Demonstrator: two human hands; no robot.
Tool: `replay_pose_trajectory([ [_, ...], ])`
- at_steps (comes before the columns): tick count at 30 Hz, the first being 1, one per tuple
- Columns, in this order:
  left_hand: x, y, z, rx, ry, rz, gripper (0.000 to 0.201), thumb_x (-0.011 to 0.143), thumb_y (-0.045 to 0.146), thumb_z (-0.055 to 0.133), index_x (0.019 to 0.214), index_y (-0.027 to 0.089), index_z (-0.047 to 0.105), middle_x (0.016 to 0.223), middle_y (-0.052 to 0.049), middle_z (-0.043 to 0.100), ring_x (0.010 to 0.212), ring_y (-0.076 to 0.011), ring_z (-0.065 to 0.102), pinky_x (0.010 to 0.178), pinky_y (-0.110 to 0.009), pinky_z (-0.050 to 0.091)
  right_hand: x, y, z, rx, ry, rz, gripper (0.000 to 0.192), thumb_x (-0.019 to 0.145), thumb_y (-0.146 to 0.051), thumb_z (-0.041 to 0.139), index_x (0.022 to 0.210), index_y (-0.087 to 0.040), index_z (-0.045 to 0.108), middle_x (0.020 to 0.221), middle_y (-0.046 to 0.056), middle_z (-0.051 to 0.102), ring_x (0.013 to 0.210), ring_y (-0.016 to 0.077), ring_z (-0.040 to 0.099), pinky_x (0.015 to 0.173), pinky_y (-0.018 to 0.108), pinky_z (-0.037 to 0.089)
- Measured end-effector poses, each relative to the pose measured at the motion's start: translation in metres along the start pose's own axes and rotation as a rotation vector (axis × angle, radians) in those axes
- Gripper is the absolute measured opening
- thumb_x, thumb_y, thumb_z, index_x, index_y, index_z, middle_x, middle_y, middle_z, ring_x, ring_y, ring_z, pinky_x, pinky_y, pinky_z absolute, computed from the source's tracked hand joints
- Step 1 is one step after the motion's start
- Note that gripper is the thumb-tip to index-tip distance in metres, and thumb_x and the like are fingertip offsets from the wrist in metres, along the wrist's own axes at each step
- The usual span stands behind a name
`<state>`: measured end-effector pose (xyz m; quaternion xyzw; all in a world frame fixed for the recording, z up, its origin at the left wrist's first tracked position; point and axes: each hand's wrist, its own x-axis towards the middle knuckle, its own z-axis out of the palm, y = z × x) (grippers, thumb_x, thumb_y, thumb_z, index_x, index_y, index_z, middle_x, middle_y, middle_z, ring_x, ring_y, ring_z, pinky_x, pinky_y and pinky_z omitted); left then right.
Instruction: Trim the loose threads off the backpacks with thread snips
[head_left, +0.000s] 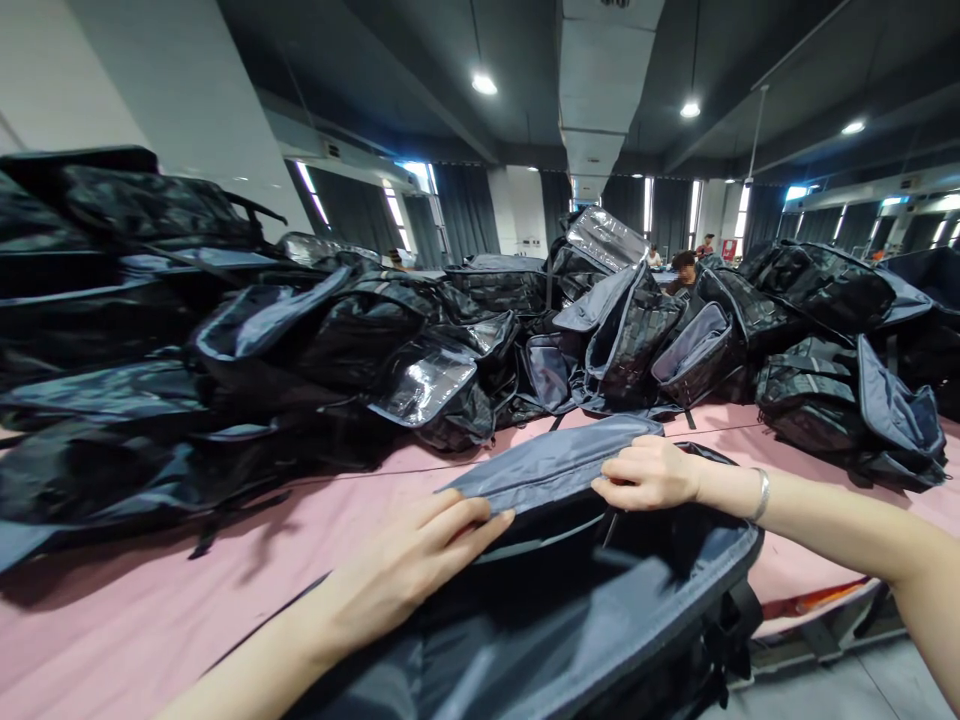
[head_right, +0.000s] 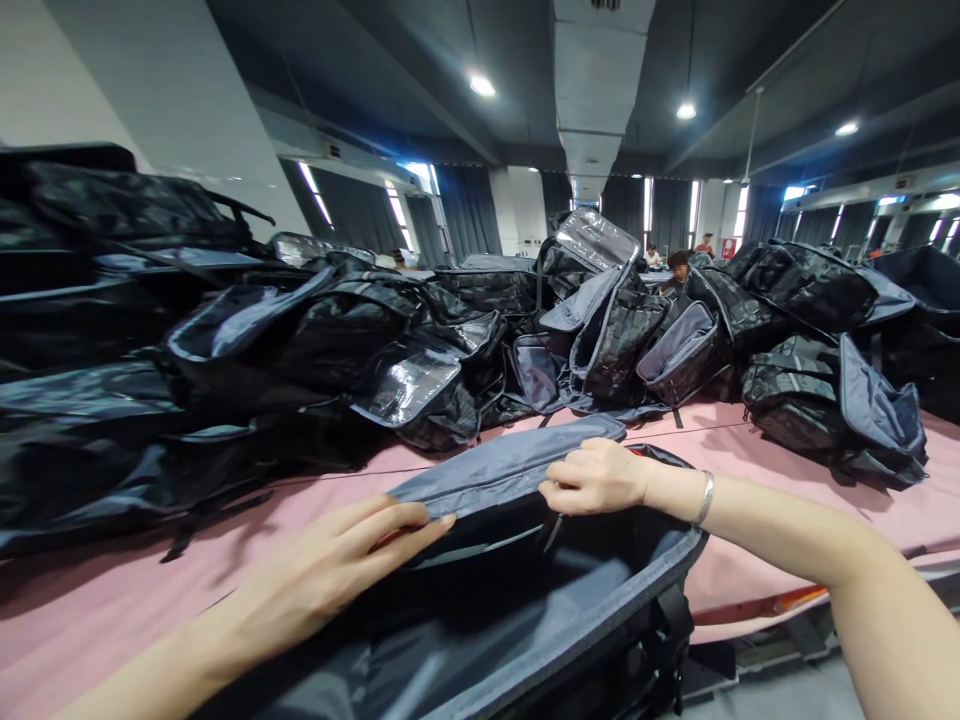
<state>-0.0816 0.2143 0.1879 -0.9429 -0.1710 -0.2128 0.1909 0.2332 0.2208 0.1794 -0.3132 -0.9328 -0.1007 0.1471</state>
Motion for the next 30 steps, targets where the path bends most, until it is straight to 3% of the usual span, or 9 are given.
replay_pose_trajectory([
  [6, 0.018, 0.002, 0.007, 0.075, 0.035, 0.043, 0.038, 0.089, 0.009, 0.028, 0.108, 0.021, 0.058, 0.091, -0.006, 0.063, 0.082, -0.0161, 0.055, 0.073, -0.027, 0.045, 0.003, -0.002, -0.004, 0.04, 0.016, 0.03, 0.033, 0.09, -0.025, 0.034, 0.084, -0.025, 0.066, 0.085, 0.005, 0.064, 0.068, 0.0126, 0.05, 0.062, 0.027, 0.034],
  [11, 0.053, 0.011, 0.017, 0.152, -0.025, 0.112, 0.033, 0.093, 0.016, 0.029, 0.116, 0.019, 0.052, 0.091, -0.005, 0.062, 0.077, -0.0153, 0.054, 0.067, -0.027, 0.045, 0.006, 0.002, 0.0, -0.053, 0.028, 0.072, 0.029, 0.092, -0.026, 0.036, 0.09, -0.022, 0.065, 0.083, 0.005, 0.064, 0.071, 0.0135, 0.054, 0.064, 0.026, 0.036],
  [15, 0.059, 0.007, 0.028, 0.204, 0.0, 0.174, 0.029, 0.093, 0.017, 0.032, 0.112, 0.017, 0.054, 0.088, -0.006, 0.06, 0.075, -0.0159, 0.052, 0.065, -0.028, 0.046, -0.002, -0.015, -0.022, 0.022, 0.13, 0.345, 0.018, 0.085, -0.019, 0.05, 0.099, -0.02, 0.062, 0.097, 0.006, 0.063, 0.082, 0.0158, 0.057, 0.071, 0.026, 0.041],
  [17, 0.056, 0.002, 0.032, 0.215, 0.039, 0.171, 0.029, 0.092, 0.016, 0.034, 0.112, 0.017, 0.054, 0.089, -0.006, 0.06, 0.075, -0.0157, 0.051, 0.064, -0.029, 0.046, -0.01, -0.032, -0.036, 0.144, 0.206, 0.53, 0.027, 0.083, -0.022, 0.055, 0.11, -0.018, 0.055, 0.102, 0.007, 0.062, 0.088, 0.0169, 0.058, 0.078, 0.028, 0.042],
  [19, 0.054, -0.003, 0.035, 0.215, 0.066, 0.171, 0.03, 0.091, 0.014, 0.035, 0.116, 0.018, 0.052, 0.091, -0.006, 0.059, 0.075, -0.0153, 0.05, 0.066, -0.029, 0.046, -0.018, -0.051, -0.043, 0.282, 0.255, 0.61, 0.027, 0.087, -0.023, 0.05, 0.113, -0.018, 0.051, 0.104, 0.007, 0.062, 0.093, 0.0171, 0.058, 0.082, 0.028, 0.042],
  [24, 0.054, -0.002, 0.034, 0.237, 0.052, 0.182, 0.034, 0.089, 0.012, 0.038, 0.121, 0.017, 0.05, 0.089, -0.006, 0.058, 0.074, -0.0154, 0.049, 0.067, -0.029, 0.045, -0.022, -0.074, -0.023, 0.343, 0.296, 0.723, 0.012, 0.09, -0.021, 0.043, 0.099, -0.018, 0.051, 0.09, 0.005, 0.063, 0.081, 0.0173, 0.059, 0.07, 0.027, 0.041],
  [27, 0.052, 0.001, 0.032, 0.241, 0.048, 0.184, 0.035, 0.088, 0.012, 0.041, 0.121, 0.018, 0.051, 0.091, -0.006, 0.057, 0.076, -0.0162, 0.049, 0.067, -0.029, 0.044, -0.013, -0.075, -0.007, 0.243, 0.206, 0.824, 0.012, 0.091, -0.024, 0.041, 0.097, -0.018, 0.049, 0.09, 0.007, 0.064, 0.081, 0.0201, 0.061, 0.067, 0.028, 0.039],
  [30, 0.048, 0.004, 0.031, 0.248, 0.064, 0.197, 0.036, 0.088, 0.012, 0.04, 0.121, 0.018, 0.051, 0.094, -0.007, 0.058, 0.078, -0.0168, 0.049, 0.068, -0.03, 0.043, -0.006, -0.077, -0.001, 0.178, 0.099, 0.825, 0.015, 0.092, -0.028, 0.038, 0.099, -0.018, 0.048, 0.094, 0.007, 0.065, 0.084, 0.0228, 0.063, 0.066, 0.03, 0.039],
])
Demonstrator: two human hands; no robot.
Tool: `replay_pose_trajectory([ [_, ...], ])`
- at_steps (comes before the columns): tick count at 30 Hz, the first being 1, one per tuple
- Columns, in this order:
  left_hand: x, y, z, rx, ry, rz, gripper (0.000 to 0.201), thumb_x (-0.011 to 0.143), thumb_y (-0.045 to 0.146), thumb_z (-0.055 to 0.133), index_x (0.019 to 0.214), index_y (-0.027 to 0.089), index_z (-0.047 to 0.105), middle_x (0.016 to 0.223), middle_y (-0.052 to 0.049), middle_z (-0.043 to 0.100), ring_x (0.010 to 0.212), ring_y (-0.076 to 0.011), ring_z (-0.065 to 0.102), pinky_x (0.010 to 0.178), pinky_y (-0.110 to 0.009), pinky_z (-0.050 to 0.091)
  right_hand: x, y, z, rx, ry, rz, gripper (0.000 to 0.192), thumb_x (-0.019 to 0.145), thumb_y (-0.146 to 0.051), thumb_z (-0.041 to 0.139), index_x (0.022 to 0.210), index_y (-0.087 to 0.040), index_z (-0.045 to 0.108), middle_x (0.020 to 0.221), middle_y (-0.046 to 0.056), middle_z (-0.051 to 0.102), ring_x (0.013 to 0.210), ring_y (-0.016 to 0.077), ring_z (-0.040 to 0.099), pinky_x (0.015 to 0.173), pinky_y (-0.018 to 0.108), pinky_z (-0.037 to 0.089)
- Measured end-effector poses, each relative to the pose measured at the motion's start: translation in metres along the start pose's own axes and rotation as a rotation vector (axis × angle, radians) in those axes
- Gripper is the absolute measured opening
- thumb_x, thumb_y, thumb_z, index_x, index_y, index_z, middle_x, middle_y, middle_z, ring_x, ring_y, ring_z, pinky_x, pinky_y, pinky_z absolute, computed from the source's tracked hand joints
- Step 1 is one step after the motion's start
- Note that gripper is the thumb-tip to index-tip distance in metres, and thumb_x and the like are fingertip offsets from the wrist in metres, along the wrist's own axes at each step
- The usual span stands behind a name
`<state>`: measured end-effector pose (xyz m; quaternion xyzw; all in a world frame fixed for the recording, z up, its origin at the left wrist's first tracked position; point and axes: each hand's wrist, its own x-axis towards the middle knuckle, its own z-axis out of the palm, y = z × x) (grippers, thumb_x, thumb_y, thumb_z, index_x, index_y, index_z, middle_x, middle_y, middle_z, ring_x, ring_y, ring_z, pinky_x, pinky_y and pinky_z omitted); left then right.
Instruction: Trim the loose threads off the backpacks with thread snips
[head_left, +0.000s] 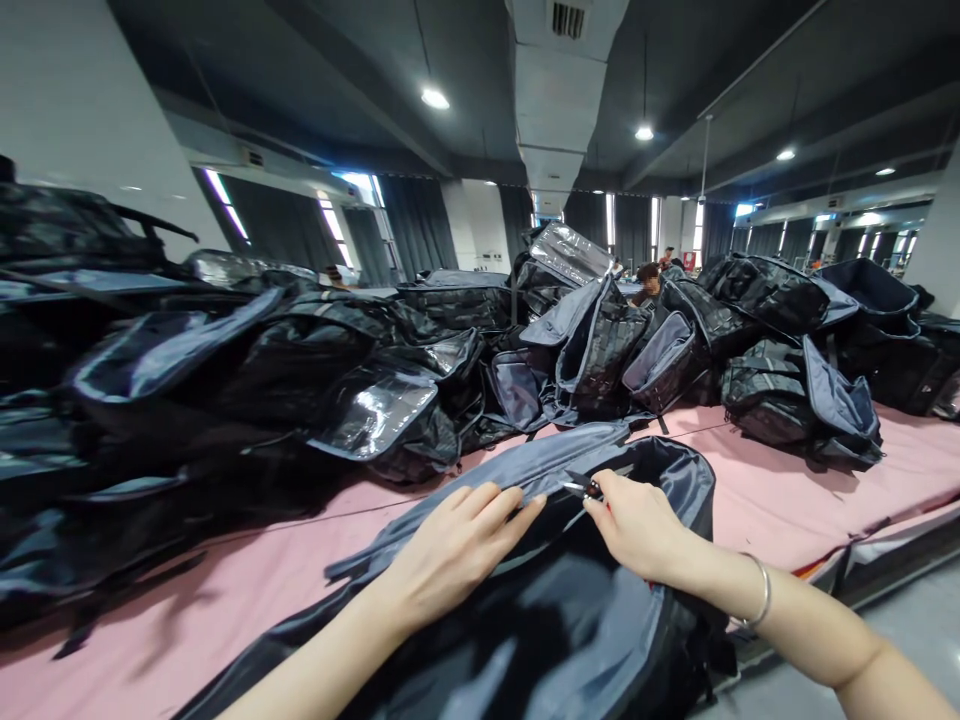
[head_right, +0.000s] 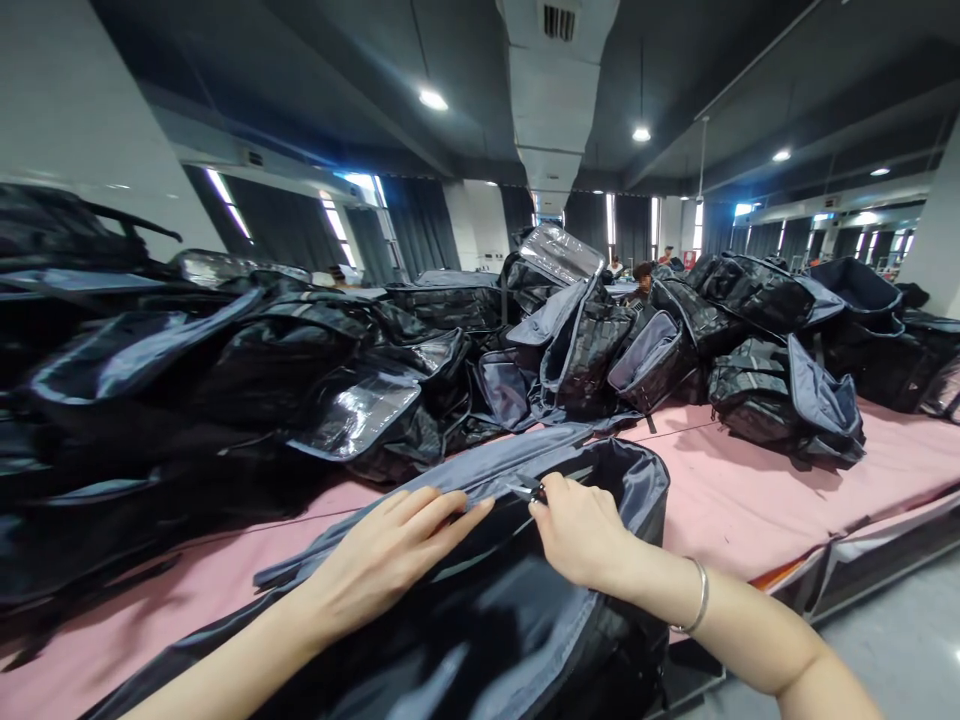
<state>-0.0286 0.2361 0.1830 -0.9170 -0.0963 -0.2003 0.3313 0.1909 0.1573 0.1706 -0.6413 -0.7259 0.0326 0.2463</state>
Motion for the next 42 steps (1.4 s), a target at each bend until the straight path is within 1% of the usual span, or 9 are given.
replay_pose_trajectory([
  [7, -0.001, 0.005, -0.001, 0.024, 0.016, 0.01, 0.035, 0.087, 0.01, 0.039, 0.119, 0.016, 0.053, 0.094, -0.008, 0.059, 0.079, -0.0177, 0.05, 0.071, -0.032, 0.043, -0.004, -0.005, 0.001, -0.117, -0.025, -0.029, 0.019, 0.093, -0.031, 0.035, 0.1, -0.018, 0.047, 0.097, 0.008, 0.065, 0.085, 0.0256, 0.063, 0.066, 0.032, 0.04],
  [17, -0.002, 0.009, -0.002, 0.009, -0.003, -0.008, 0.038, 0.086, 0.01, 0.038, 0.121, 0.02, 0.052, 0.097, -0.007, 0.059, 0.08, -0.0172, 0.052, 0.073, -0.032, 0.044, -0.004, -0.004, 0.002, -0.111, -0.051, -0.077, 0.02, 0.092, -0.031, 0.036, 0.1, -0.019, 0.049, 0.095, 0.007, 0.065, 0.084, 0.0257, 0.064, 0.067, 0.033, 0.042],
  [24, 0.003, 0.007, -0.004, -0.026, 0.045, 0.002, 0.035, 0.088, 0.009, 0.036, 0.117, 0.017, 0.053, 0.094, -0.007, 0.061, 0.079, -0.0163, 0.053, 0.072, -0.031, 0.045, -0.007, 0.004, 0.006, -0.079, 0.023, 0.037, 0.017, 0.093, -0.027, 0.034, 0.1, -0.017, 0.046, 0.095, 0.01, 0.065, 0.086, 0.0247, 0.064, 0.067, 0.031, 0.04],
  [26, 0.007, 0.008, -0.003, -0.095, 0.039, -0.047, 0.031, 0.088, 0.011, 0.038, 0.113, 0.019, 0.056, 0.091, -0.006, 0.061, 0.078, -0.0155, 0.054, 0.07, -0.029, 0.046, -0.006, 0.006, 0.007, -0.061, 0.021, 0.043, 0.017, 0.094, -0.027, 0.034, 0.099, -0.017, 0.046, 0.094, 0.009, 0.065, 0.084, 0.0246, 0.064, 0.065, 0.03, 0.039],
  [29, 0.017, 0.01, 0.002, -0.205, 0.069, -0.208, 0.022, 0.089, 0.019, 0.042, 0.097, 0.018, 0.062, 0.088, -0.005, 0.062, 0.078, -0.0149, 0.056, 0.07, -0.027, 0.047, -0.005, 0.008, 0.008, -0.027, 0.01, 0.043, 0.016, 0.094, -0.027, 0.034, 0.097, -0.017, 0.046, 0.091, 0.009, 0.065, 0.082, 0.0238, 0.065, 0.063, 0.029, 0.038],
  [31, 0.024, 0.011, 0.006, -0.229, 0.089, -0.323, 0.023, 0.09, 0.024, 0.042, 0.09, 0.017, 0.064, 0.085, -0.005, 0.064, 0.077, -0.0155, 0.058, 0.071, -0.028, 0.047, -0.004, 0.008, 0.008, -0.009, 0.014, 0.052, 0.015, 0.094, -0.027, 0.034, 0.095, -0.017, 0.046, 0.089, 0.008, 0.066, 0.081, 0.0236, 0.065, 0.062, 0.029, 0.037],
  [34, 0.037, 0.013, 0.01, -0.209, 0.04, -0.415, 0.026, 0.09, 0.027, 0.041, 0.087, 0.019, 0.066, 0.082, -0.004, 0.066, 0.076, -0.0171, 0.06, 0.069, -0.028, 0.048, -0.005, 0.008, 0.007, -0.015, 0.017, 0.052, 0.016, 0.094, -0.028, 0.033, 0.095, -0.018, 0.046, 0.088, 0.007, 0.066, 0.08, 0.024, 0.065, 0.062, 0.03, 0.038],
  [39, 0.057, 0.022, 0.007, -0.031, -0.117, -0.418, 0.018, 0.084, 0.019, 0.047, 0.077, 0.018, 0.064, 0.071, -0.003, 0.062, 0.068, -0.02, 0.06, 0.059, -0.03, 0.046, -0.005, 0.006, 0.007, -0.109, 0.025, 0.038, 0.016, 0.094, -0.027, 0.032, 0.098, -0.016, 0.045, 0.091, 0.008, 0.065, 0.081, 0.0243, 0.065, 0.063, 0.031, 0.04],
  [42, 0.062, 0.027, 0.006, 0.077, -0.111, -0.361, 0.017, 0.08, 0.013, 0.05, 0.066, 0.017, 0.058, 0.064, -0.003, 0.058, 0.061, -0.02, 0.057, 0.054, -0.03, 0.044, -0.006, 0.001, 0.006, -0.189, 0.028, 0.037, 0.016, 0.094, -0.027, 0.033, 0.098, -0.017, 0.045, 0.09, 0.008, 0.065, 0.078, 0.0242, 0.065, 0.061, 0.031, 0.041],
])
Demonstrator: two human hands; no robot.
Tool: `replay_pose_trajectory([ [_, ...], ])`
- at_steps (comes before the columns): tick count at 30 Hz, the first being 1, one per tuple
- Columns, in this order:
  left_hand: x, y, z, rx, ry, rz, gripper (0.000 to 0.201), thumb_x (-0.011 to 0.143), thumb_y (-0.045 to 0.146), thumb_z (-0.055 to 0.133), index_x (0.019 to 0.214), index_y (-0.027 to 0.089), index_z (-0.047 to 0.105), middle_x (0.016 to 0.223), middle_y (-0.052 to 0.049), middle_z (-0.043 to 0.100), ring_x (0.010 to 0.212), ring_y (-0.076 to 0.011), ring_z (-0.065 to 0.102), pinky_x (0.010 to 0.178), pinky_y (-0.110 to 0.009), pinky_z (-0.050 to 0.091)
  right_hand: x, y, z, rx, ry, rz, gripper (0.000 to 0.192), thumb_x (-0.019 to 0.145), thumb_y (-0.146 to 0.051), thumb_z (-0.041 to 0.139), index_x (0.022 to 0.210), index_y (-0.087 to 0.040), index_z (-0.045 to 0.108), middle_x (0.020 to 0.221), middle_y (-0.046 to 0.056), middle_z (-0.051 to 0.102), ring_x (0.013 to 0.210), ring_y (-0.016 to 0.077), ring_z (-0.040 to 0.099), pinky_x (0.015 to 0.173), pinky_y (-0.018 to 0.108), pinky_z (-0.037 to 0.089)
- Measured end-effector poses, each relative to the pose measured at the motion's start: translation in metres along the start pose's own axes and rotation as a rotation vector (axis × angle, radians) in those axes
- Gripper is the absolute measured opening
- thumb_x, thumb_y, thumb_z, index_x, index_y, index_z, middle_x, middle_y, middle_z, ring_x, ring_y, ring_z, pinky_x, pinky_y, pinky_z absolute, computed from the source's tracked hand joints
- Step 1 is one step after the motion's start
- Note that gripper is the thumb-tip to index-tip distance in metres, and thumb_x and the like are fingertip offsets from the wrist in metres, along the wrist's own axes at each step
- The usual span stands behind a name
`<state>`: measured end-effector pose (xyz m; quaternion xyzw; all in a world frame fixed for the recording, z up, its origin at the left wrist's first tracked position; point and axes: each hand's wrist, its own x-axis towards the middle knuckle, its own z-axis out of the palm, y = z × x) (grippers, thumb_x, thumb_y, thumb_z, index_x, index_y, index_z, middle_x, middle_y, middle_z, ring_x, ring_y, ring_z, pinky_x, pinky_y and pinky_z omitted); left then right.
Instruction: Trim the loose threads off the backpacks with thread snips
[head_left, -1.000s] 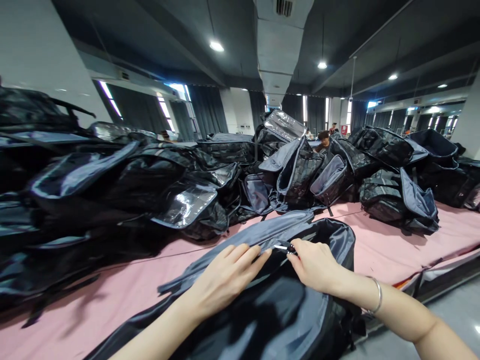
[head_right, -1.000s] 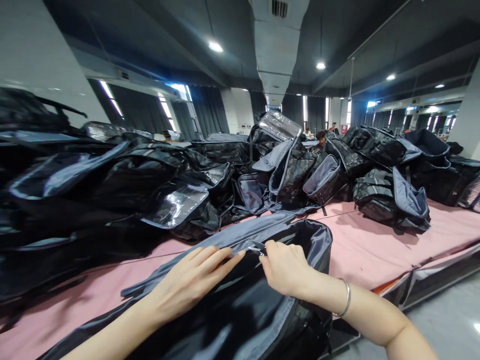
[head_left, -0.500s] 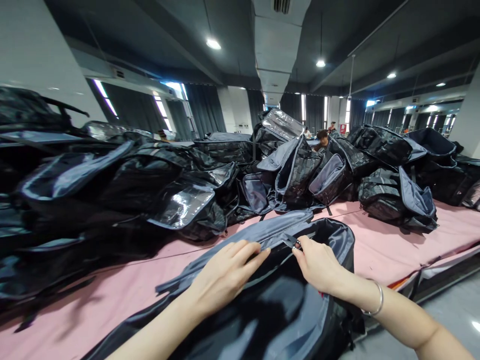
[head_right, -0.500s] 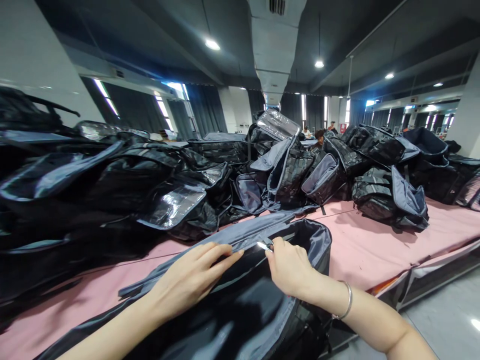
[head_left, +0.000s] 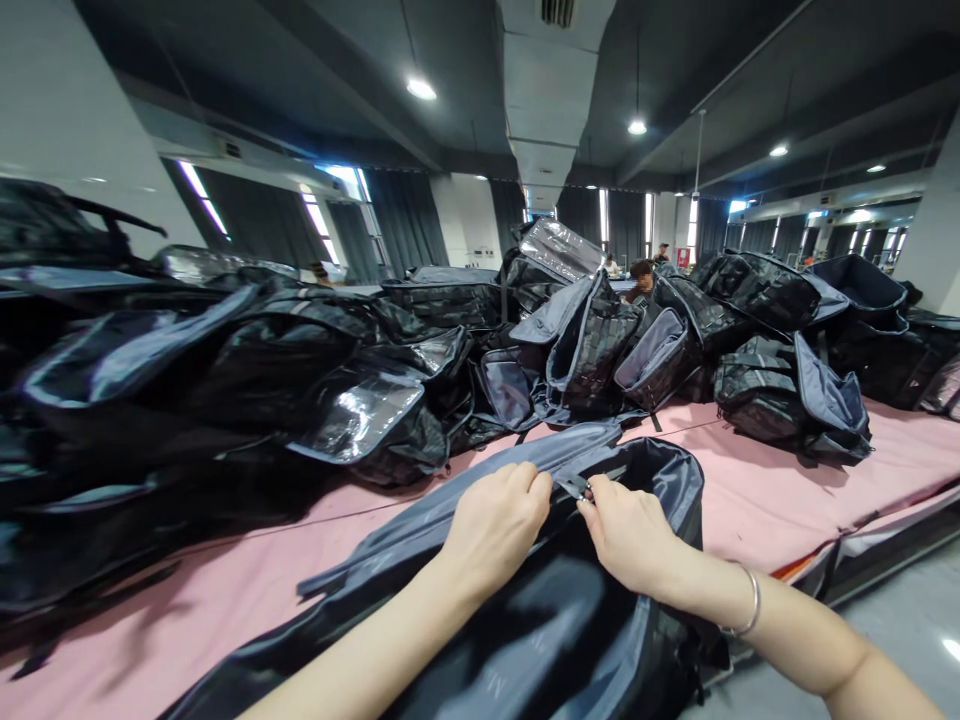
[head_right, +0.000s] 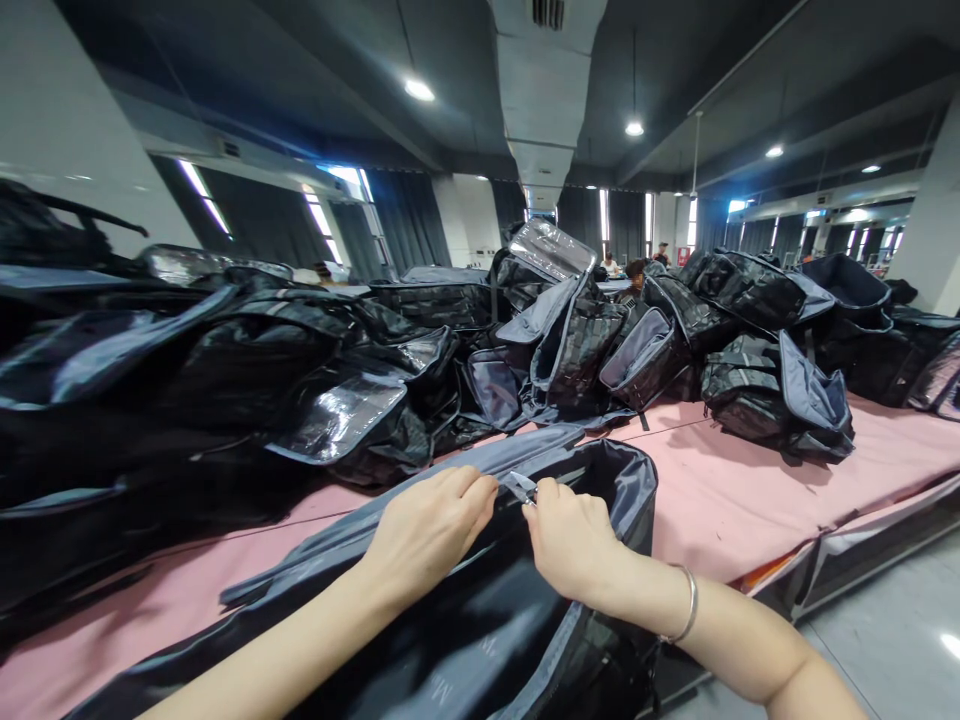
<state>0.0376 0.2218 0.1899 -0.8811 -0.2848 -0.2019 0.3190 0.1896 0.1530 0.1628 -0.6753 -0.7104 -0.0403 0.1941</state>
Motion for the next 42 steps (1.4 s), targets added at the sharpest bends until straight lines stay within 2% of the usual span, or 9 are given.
replay_pose_trajectory([
  [4, -0.004, 0.0, 0.005, -0.004, 0.099, 0.015, 0.02, 0.083, 0.014, 0.046, 0.066, 0.018, 0.055, 0.063, -0.002, 0.056, 0.059, -0.0181, 0.056, 0.054, -0.028, 0.042, -0.003, -0.005, -0.003, -0.081, 0.008, -0.03, 0.018, 0.095, -0.027, 0.031, 0.095, -0.018, 0.047, 0.086, 0.008, 0.064, 0.072, 0.0238, 0.065, 0.056, 0.031, 0.041],
  [7, -0.008, -0.006, 0.009, -0.105, 0.119, -0.05, 0.021, 0.085, 0.018, 0.042, 0.071, 0.018, 0.057, 0.066, -0.001, 0.058, 0.061, -0.0164, 0.057, 0.057, -0.027, 0.042, -0.003, -0.003, -0.004, -0.061, 0.008, -0.047, 0.019, 0.095, -0.026, 0.03, 0.095, -0.018, 0.047, 0.087, 0.007, 0.064, 0.072, 0.0237, 0.065, 0.056, 0.031, 0.04],
  [12, -0.011, -0.018, 0.002, -0.385, -0.061, -0.298, 0.017, 0.08, 0.02, 0.042, 0.071, 0.019, 0.057, 0.071, 0.0, 0.06, 0.064, -0.014, 0.056, 0.058, -0.024, 0.04, -0.001, 0.001, -0.006, 0.077, -0.025, -0.084, 0.021, 0.095, -0.027, 0.029, 0.094, -0.018, 0.047, 0.086, 0.006, 0.066, 0.077, 0.0238, 0.065, 0.059, 0.03, 0.038],
  [16, -0.01, -0.019, -0.006, -0.525, -0.172, -0.396, 0.017, 0.076, 0.021, 0.04, 0.071, 0.02, 0.057, 0.072, -0.001, 0.06, 0.064, -0.0143, 0.055, 0.059, -0.025, 0.039, 0.001, -0.002, -0.01, 0.127, -0.089, -0.156, 0.024, 0.095, -0.03, 0.028, 0.091, -0.017, 0.048, 0.083, 0.007, 0.067, 0.076, 0.0237, 0.066, 0.057, 0.029, 0.035],
  [26, -0.015, -0.015, -0.007, -0.621, -0.12, -0.395, 0.022, 0.079, 0.03, 0.039, 0.073, 0.02, 0.057, 0.071, -0.002, 0.06, 0.063, -0.0157, 0.055, 0.057, -0.026, 0.04, 0.007, -0.006, -0.01, 0.096, -0.083, -0.226, 0.024, 0.094, -0.03, 0.03, 0.09, -0.017, 0.05, 0.083, 0.008, 0.066, 0.074, 0.0225, 0.064, 0.058, 0.029, 0.033],
  [32, -0.025, -0.028, -0.014, -0.822, -0.004, -0.444, 0.027, 0.081, 0.042, 0.044, 0.08, 0.019, 0.059, 0.073, -0.002, 0.063, 0.066, -0.0152, 0.057, 0.06, -0.024, 0.044, 0.01, 0.005, -0.004, 0.338, -0.027, -0.186, 0.024, 0.094, -0.03, 0.03, 0.082, -0.019, 0.047, 0.072, 0.002, 0.06, 0.065, 0.0147, 0.056, 0.057, 0.024, 0.03],
  [35, -0.034, -0.036, -0.026, -0.885, -0.022, -0.455, 0.028, 0.081, 0.045, 0.047, 0.077, 0.019, 0.059, 0.07, 0.0, 0.062, 0.065, -0.0146, 0.057, 0.06, -0.023, 0.044, 0.011, 0.007, -0.001, 0.427, -0.017, -0.165, 0.022, 0.094, -0.031, 0.032, 0.081, -0.019, 0.046, 0.069, 0.0, 0.055, 0.062, 0.0129, 0.051, 0.058, 0.023, 0.03],
  [39, -0.046, -0.047, -0.039, -0.912, -0.09, -0.376, 0.033, 0.082, 0.044, 0.044, 0.062, 0.02, 0.055, 0.057, 0.002, 0.056, 0.054, -0.0128, 0.052, 0.053, -0.021, 0.043, 0.014, 0.007, 0.001, 0.474, -0.018, -0.149, 0.022, 0.093, -0.03, 0.034, 0.079, -0.019, 0.046, 0.066, -0.001, 0.05, 0.06, 0.0121, 0.048, 0.059, 0.023, 0.031],
  [42, -0.049, -0.053, -0.038, -0.852, -0.045, -0.439, 0.028, 0.078, 0.041, 0.047, 0.091, 0.02, 0.06, 0.084, -0.003, 0.065, 0.072, -0.0165, 0.059, 0.064, -0.024, 0.047, 0.016, 0.006, 0.001, 0.488, -0.014, -0.148, 0.021, 0.093, -0.03, 0.034, 0.081, -0.019, 0.048, 0.067, -0.002, 0.05, 0.061, 0.0122, 0.048, 0.06, 0.023, 0.031],
])
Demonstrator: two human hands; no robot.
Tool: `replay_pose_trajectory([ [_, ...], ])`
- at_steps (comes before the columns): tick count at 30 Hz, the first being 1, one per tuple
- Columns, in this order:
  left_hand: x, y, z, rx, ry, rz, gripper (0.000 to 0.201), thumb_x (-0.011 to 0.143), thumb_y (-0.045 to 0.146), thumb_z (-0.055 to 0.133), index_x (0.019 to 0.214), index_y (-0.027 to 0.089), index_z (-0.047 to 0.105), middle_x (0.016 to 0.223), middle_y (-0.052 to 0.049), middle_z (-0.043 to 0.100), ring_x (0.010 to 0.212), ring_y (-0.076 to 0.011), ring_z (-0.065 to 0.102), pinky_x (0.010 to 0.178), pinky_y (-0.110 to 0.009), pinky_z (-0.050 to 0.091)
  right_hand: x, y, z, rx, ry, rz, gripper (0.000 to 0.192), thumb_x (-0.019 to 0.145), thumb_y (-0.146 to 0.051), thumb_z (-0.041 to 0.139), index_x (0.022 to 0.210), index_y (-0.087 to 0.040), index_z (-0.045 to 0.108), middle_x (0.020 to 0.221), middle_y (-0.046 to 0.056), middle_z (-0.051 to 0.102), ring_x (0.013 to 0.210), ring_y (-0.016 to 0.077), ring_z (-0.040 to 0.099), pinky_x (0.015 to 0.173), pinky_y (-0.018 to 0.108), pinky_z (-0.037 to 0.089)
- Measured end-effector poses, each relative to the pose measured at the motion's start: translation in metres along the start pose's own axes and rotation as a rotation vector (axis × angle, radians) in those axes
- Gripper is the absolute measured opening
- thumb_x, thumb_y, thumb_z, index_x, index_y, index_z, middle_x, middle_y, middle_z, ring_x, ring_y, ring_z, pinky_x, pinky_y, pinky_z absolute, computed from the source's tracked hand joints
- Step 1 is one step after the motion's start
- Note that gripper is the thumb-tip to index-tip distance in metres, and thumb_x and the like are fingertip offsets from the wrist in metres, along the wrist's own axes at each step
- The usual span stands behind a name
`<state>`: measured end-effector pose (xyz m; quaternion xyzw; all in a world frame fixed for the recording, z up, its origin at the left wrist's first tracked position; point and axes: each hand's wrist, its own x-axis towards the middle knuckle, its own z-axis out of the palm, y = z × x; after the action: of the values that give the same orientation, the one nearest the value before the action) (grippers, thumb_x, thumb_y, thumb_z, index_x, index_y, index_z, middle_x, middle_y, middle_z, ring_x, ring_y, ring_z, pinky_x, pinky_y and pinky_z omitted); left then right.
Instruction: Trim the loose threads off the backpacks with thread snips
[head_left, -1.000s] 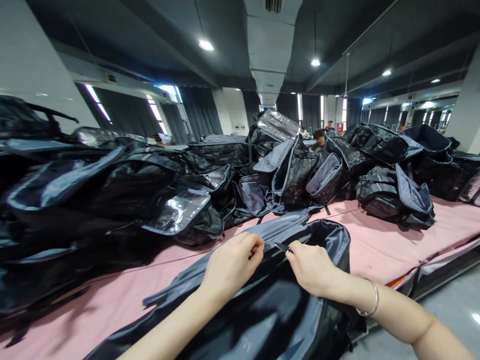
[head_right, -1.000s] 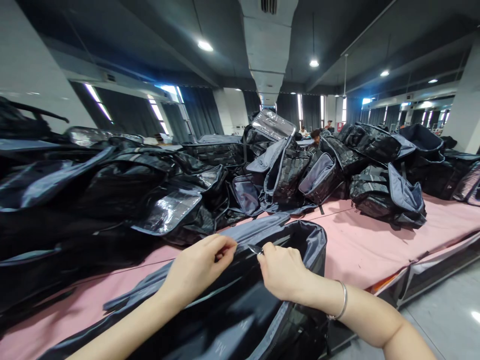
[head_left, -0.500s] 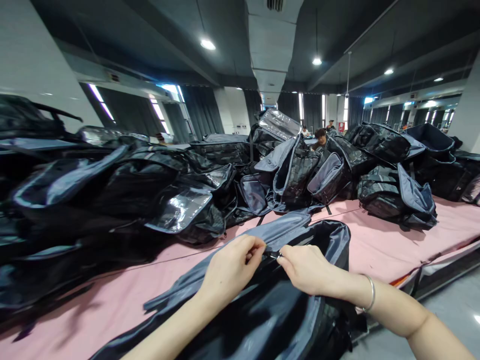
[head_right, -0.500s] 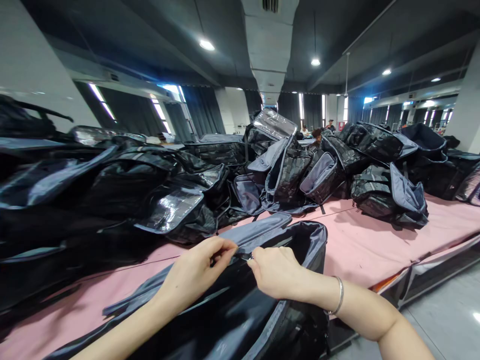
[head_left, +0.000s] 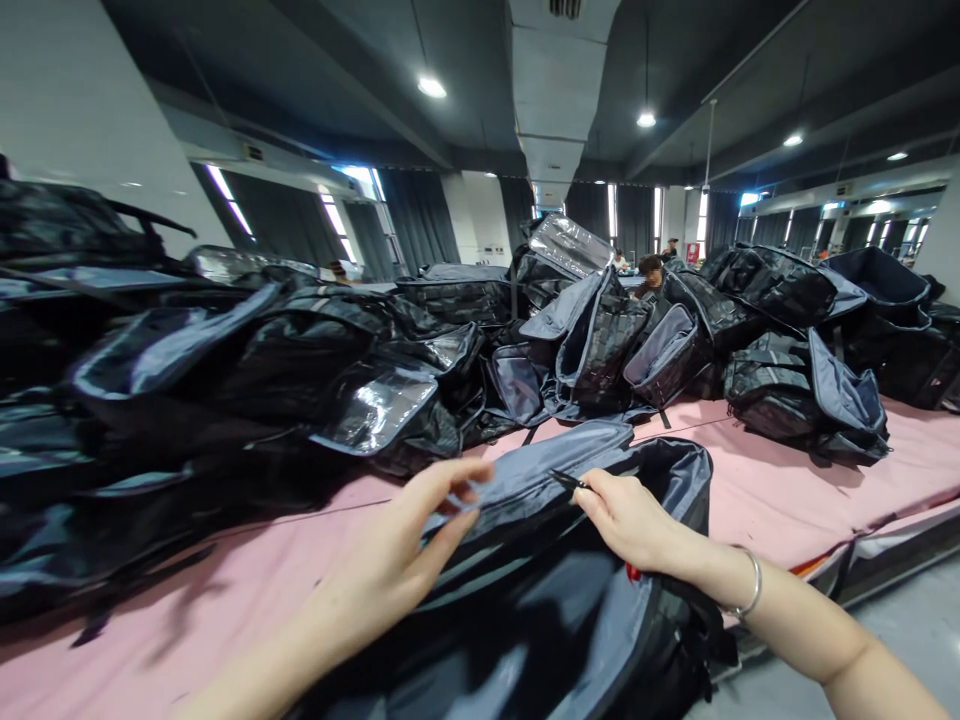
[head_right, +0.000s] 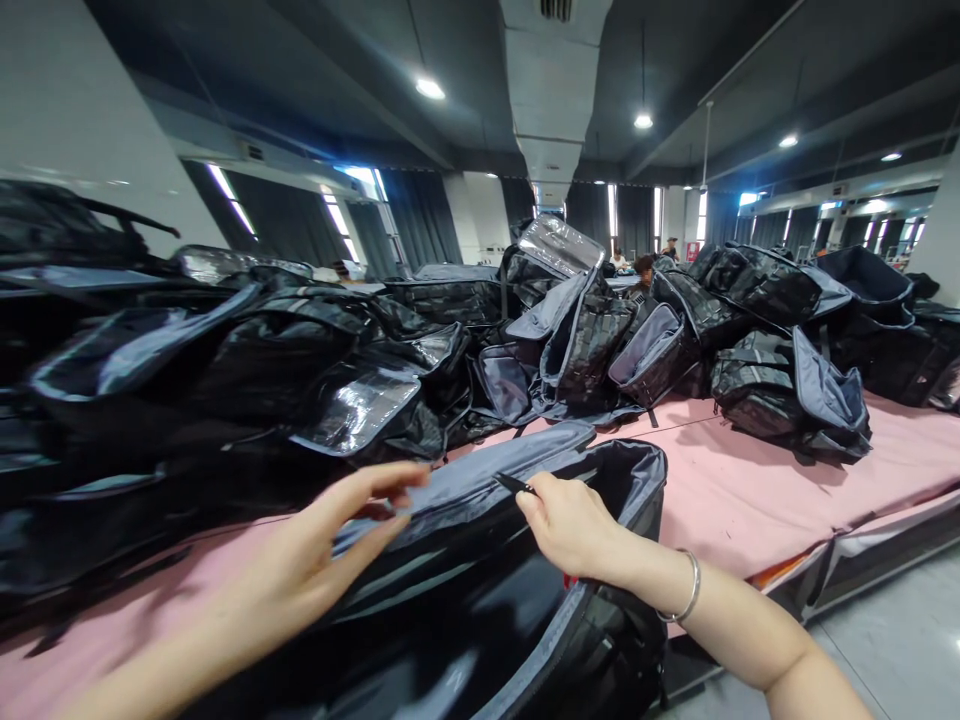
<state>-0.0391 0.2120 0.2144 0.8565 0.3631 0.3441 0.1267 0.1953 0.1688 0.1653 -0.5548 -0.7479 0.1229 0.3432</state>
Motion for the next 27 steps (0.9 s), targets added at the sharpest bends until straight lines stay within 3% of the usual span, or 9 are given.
replay_pose_trajectory([
  [2, 0.003, -0.006, 0.002, 0.056, 0.025, -0.08, 0.038, 0.075, 0.042, 0.048, 0.105, 0.02, 0.057, 0.096, -0.006, 0.066, 0.08, -0.0193, 0.06, 0.069, -0.027, 0.048, 0.0, -0.001, 0.0, 0.0, 0.002, 0.005, 0.021, 0.093, -0.03, 0.034, 0.083, -0.019, 0.049, 0.067, -0.002, 0.051, 0.061, 0.0123, 0.049, 0.059, 0.023, 0.031],
  [7, 0.013, -0.011, 0.01, 0.218, -0.133, -0.146, 0.027, 0.074, 0.044, 0.046, 0.071, 0.024, 0.063, 0.077, -0.002, 0.068, 0.074, -0.0207, 0.06, 0.068, -0.029, 0.044, -0.002, -0.003, 0.002, -0.036, 0.01, 0.001, 0.019, 0.093, -0.029, 0.036, 0.084, -0.019, 0.05, 0.07, -0.001, 0.055, 0.064, 0.0134, 0.053, 0.059, 0.023, 0.031],
  [13, 0.023, -0.009, 0.019, 0.176, -0.177, -0.361, 0.026, 0.073, 0.039, 0.039, 0.06, 0.021, 0.052, 0.063, -0.001, 0.061, 0.064, -0.0195, 0.057, 0.06, -0.028, 0.04, -0.002, -0.012, 0.011, -0.092, 0.023, -0.045, 0.013, 0.093, -0.028, 0.038, 0.091, -0.019, 0.047, 0.077, 0.001, 0.061, 0.067, 0.0152, 0.059, 0.058, 0.024, 0.031],
  [21, 0.017, -0.009, 0.021, 0.125, -0.113, -0.39, 0.025, 0.073, 0.041, 0.035, 0.061, 0.022, 0.046, 0.062, -0.002, 0.057, 0.064, -0.0197, 0.054, 0.059, -0.028, 0.038, 0.0, -0.033, 0.029, -0.199, -0.08, -0.039, 0.016, 0.092, -0.029, 0.039, 0.1, -0.017, 0.045, 0.094, 0.007, 0.066, 0.08, 0.0222, 0.064, 0.063, 0.029, 0.036],
  [27, 0.013, -0.008, 0.021, 0.127, -0.099, -0.363, 0.024, 0.075, 0.039, 0.036, 0.063, 0.022, 0.047, 0.063, -0.002, 0.058, 0.064, -0.0191, 0.055, 0.059, -0.028, 0.039, 0.001, -0.033, 0.034, -0.149, -0.057, -0.051, 0.013, 0.092, -0.029, 0.039, 0.098, -0.018, 0.045, 0.091, 0.004, 0.066, 0.079, 0.0201, 0.065, 0.061, 0.027, 0.035],
])
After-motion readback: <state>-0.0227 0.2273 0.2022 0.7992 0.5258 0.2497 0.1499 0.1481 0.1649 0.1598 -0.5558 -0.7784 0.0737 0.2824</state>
